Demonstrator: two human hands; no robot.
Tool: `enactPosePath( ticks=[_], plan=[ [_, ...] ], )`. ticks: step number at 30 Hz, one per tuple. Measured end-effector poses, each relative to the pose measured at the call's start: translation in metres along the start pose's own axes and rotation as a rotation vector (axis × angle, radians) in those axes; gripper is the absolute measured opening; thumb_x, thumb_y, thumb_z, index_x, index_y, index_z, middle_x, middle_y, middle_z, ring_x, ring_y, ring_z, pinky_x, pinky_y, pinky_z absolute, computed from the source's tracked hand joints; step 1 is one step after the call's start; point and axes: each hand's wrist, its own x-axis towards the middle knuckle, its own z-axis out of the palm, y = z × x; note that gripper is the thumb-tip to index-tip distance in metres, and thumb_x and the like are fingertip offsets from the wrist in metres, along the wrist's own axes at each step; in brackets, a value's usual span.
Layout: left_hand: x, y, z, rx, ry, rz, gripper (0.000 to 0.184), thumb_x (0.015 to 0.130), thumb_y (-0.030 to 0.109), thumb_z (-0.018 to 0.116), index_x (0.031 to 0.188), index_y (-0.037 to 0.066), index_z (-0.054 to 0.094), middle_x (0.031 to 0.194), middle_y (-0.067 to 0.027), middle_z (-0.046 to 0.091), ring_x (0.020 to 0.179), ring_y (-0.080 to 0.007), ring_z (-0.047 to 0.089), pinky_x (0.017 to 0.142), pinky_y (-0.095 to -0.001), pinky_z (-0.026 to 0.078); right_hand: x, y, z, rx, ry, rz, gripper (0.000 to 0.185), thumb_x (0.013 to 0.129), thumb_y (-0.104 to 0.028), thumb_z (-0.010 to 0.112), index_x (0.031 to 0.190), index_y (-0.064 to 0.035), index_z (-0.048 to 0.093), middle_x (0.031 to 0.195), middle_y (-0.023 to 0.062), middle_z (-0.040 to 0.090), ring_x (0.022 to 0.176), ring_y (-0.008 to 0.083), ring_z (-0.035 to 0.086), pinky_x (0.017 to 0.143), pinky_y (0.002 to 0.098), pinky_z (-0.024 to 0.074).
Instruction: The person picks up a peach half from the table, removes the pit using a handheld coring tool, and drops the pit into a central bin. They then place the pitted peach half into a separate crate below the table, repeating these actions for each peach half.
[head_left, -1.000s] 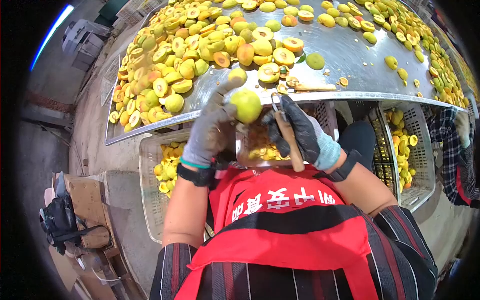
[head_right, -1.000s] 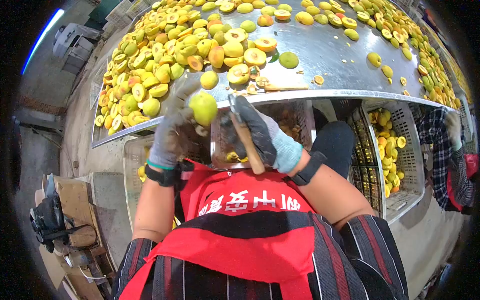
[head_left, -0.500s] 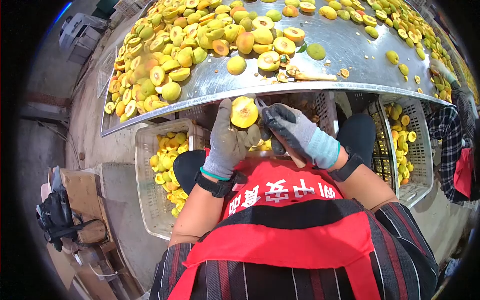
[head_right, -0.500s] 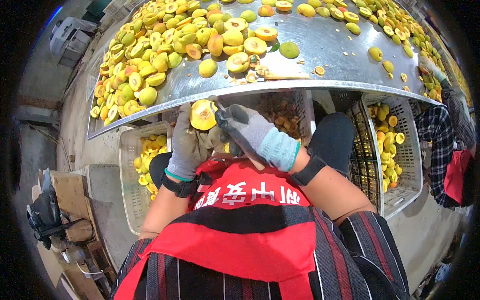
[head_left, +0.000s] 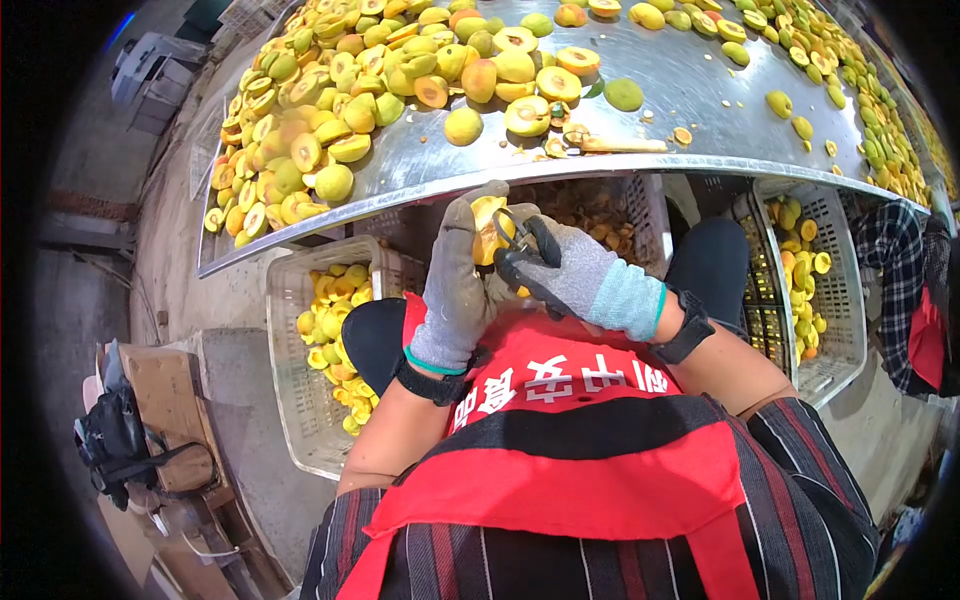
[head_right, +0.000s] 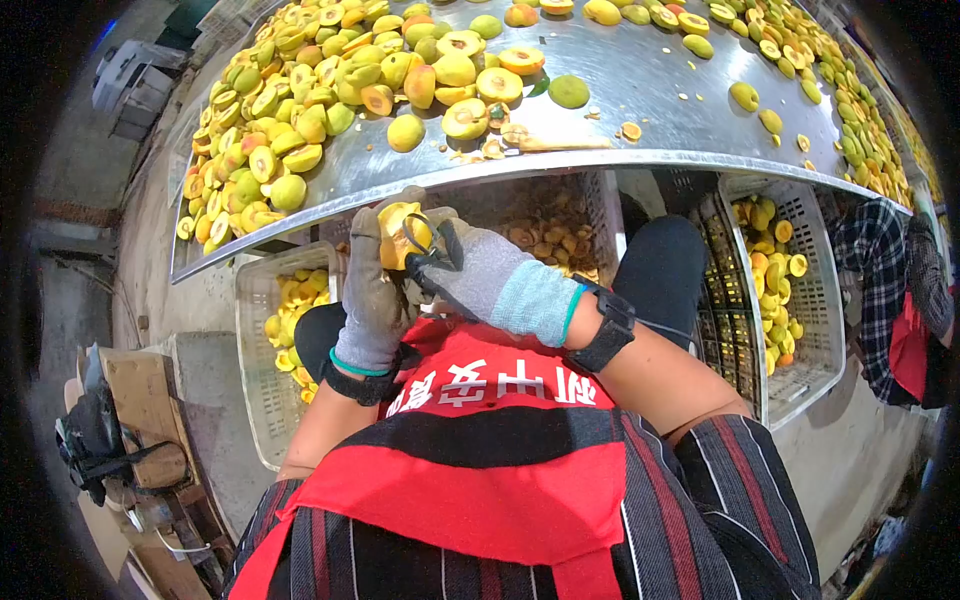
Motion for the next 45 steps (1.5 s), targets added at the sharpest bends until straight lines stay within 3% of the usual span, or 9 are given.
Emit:
enactPosePath(
  ticks=[3, 7, 12, 16, 29, 32, 37, 43, 45],
  plan=[
    [0.0, -0.003, -0.001, 0.181, 0.015, 0.092, 0.047, 0.094, 0.039, 0.036, 0.122, 0.001, 0.041, 0.1, -0.0163, 0.059, 0.087, -0.0197, 0.06, 0.075, -0.0307, 0.051, 0.005, 0.007, 0.016, 0.179, 0.171, 0.144, 0.027, 0.087, -0.029, 0.051, 0.098, -0.0041, 0.052, 0.064, 0.0045, 0.055, 0.048, 0.0111, 0.05, 0.043, 0.0257, 0.0412],
    [0.003, -0.004, -0.009, 0.409, -0.001, 0.167, 0.052, 0.093, 0.044, 0.034, 0.117, 0.0, 0.048, 0.096, -0.0173, 0.061, 0.083, -0.0204, 0.061, 0.07, -0.0289, 0.051, 0.003, -0.002, 0.008, 0.437, -0.096, 0.378, 0.024, 0.088, -0.028, 0.05, 0.093, -0.0052, 0.052, 0.061, 0.0039, 0.054, 0.047, 0.0115, 0.051, 0.043, 0.027, 0.0412],
    [0.004, -0.004, -0.017, 0.373, -0.067, 0.104, 0.049, 0.093, 0.041, 0.037, 0.114, -0.002, 0.049, 0.092, -0.0162, 0.061, 0.079, -0.0199, 0.062, 0.068, -0.0288, 0.052, 0.012, 0.042, 0.038, 0.03, 0.244, -0.387, 0.024, 0.089, -0.029, 0.047, 0.084, -0.0057, 0.052, 0.056, 0.0041, 0.051, 0.042, 0.0122, 0.05, 0.039, 0.0257, 0.0387],
    [0.002, 0.003, -0.004, 0.279, -0.101, 0.067, 0.04, 0.094, 0.031, 0.04, 0.113, -0.003, 0.048, 0.092, -0.0162, 0.061, 0.077, -0.0204, 0.062, 0.069, -0.0306, 0.054, -0.001, 0.004, 0.01, 0.807, -0.339, 0.348, 0.022, 0.09, -0.025, 0.047, 0.083, -0.0052, 0.052, 0.061, 0.0026, 0.051, 0.046, 0.0107, 0.049, 0.041, 0.0221, 0.0384],
    [0.025, -0.017, -0.001, 0.328, -0.198, 0.074, 0.046, 0.095, 0.038, 0.034, 0.11, -0.003, 0.052, 0.083, -0.0138, 0.063, 0.073, -0.0194, 0.062, 0.066, -0.0285, 0.052, -0.004, 0.04, 0.004, 1.898, -0.666, 0.46, 0.032, 0.094, -0.033, 0.034, 0.088, -0.0057, 0.05, 0.049, -0.0002, 0.039, 0.034, 0.0101, 0.038, 0.032, 0.0227, 0.0311],
    [0.026, -0.021, 0.015, -0.004, -0.023, -0.017, 0.05, 0.094, 0.045, 0.033, 0.108, 0.001, 0.051, 0.082, -0.0135, 0.062, 0.071, -0.0186, 0.061, 0.063, -0.0286, 0.052, -0.003, 0.051, 0.008, 2.011, -0.773, 0.178, 0.037, 0.094, -0.038, 0.032, 0.093, -0.0054, 0.048, 0.05, 0.0007, 0.041, 0.034, 0.0135, 0.039, 0.033, 0.0268, 0.0336],
    [0.039, -0.024, 0.016, -0.095, 0.17, -0.001, 0.052, 0.094, 0.048, 0.029, 0.109, 0.003, 0.049, 0.082, -0.0119, 0.063, 0.058, -0.0155, 0.058, 0.051, -0.0248, 0.049, -0.008, 0.061, -0.001, 2.035, -0.498, 0.073, 0.039, 0.094, -0.04, 0.031, 0.096, -0.0051, 0.048, 0.053, 0.0005, 0.042, 0.036, 0.0121, 0.041, 0.035, 0.0275, 0.0333],
    [0.004, 0.046, -0.053, 0.671, 0.147, 0.19, 0.03, 0.094, 0.022, 0.036, 0.111, 0.001, 0.051, 0.087, -0.0112, 0.063, 0.058, -0.0141, 0.056, 0.05, -0.0231, 0.046, -0.016, 0.083, -0.01, 1.907, -0.209, 0.353, 0.032, 0.089, -0.042, 0.046, 0.088, -0.0113, 0.055, 0.054, -0.0035, 0.044, 0.035, 0.0066, 0.038, 0.038, 0.0238, 0.0344],
    [-0.014, 0.086, -0.117, 2.244, 0.135, 1.059, 0.036, 0.092, 0.03, 0.043, 0.112, 0.001, 0.052, 0.094, -0.0155, 0.062, 0.081, -0.0217, 0.059, 0.072, -0.0306, 0.048, -0.018, 0.081, -0.011, 1.887, -0.129, 0.401, 0.032, 0.088, -0.042, 0.048, 0.086, -0.0109, 0.056, 0.053, -0.0032, 0.044, 0.035, 0.0076, 0.039, 0.038, 0.0236, 0.035]
  ],
)
